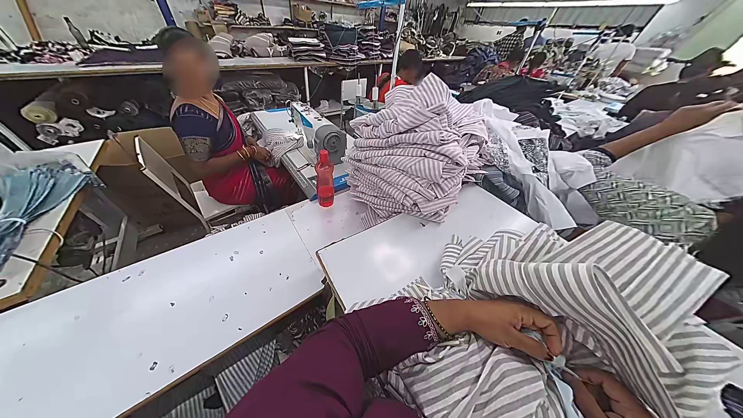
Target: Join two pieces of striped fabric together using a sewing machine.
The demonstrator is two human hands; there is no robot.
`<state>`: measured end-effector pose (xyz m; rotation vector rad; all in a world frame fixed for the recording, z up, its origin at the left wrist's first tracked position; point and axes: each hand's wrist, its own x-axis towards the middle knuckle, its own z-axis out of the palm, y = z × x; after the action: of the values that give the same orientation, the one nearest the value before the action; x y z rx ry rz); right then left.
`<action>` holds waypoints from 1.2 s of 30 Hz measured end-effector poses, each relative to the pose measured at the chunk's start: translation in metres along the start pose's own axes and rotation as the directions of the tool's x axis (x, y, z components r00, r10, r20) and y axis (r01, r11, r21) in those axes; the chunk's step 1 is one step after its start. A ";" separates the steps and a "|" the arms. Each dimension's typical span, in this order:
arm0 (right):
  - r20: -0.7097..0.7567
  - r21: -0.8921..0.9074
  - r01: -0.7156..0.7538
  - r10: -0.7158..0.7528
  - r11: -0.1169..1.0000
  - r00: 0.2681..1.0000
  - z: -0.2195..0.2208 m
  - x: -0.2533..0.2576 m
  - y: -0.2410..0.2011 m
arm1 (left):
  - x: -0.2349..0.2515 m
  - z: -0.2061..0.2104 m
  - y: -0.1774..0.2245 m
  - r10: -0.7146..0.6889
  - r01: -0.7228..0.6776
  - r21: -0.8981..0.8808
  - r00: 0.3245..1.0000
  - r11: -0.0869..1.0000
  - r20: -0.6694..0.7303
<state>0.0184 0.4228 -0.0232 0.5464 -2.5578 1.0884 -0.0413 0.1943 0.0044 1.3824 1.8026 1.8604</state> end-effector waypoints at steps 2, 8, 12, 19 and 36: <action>0.002 0.001 0.011 -0.011 1.000 1.000 0.000 0.000 0.000 | 0.000 0.000 0.001 0.008 -0.008 0.001 1.000 1.000 0.004; 0.004 -0.011 0.004 -0.004 1.000 1.000 -0.001 -0.001 -0.001 | -0.001 0.000 -0.001 0.038 -0.038 0.020 0.999 0.999 0.008; -0.004 -0.015 -0.004 0.004 1.000 1.000 0.000 -0.002 0.001 | -0.001 0.000 0.000 0.015 -0.015 0.012 1.000 1.000 0.004; -0.010 -0.048 0.001 -0.001 0.999 1.000 -0.001 -0.003 0.000 | -0.001 0.000 -0.002 0.008 -0.008 0.005 1.000 1.000 0.007; -0.040 0.001 0.001 -0.001 1.000 0.999 0.001 -0.004 0.003 | -0.001 0.000 0.002 -0.001 0.001 0.032 1.000 0.999 0.005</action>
<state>0.0199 0.4246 -0.0275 0.5213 -2.5224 1.0898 -0.0400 0.1928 0.0061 1.3961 1.8382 1.8335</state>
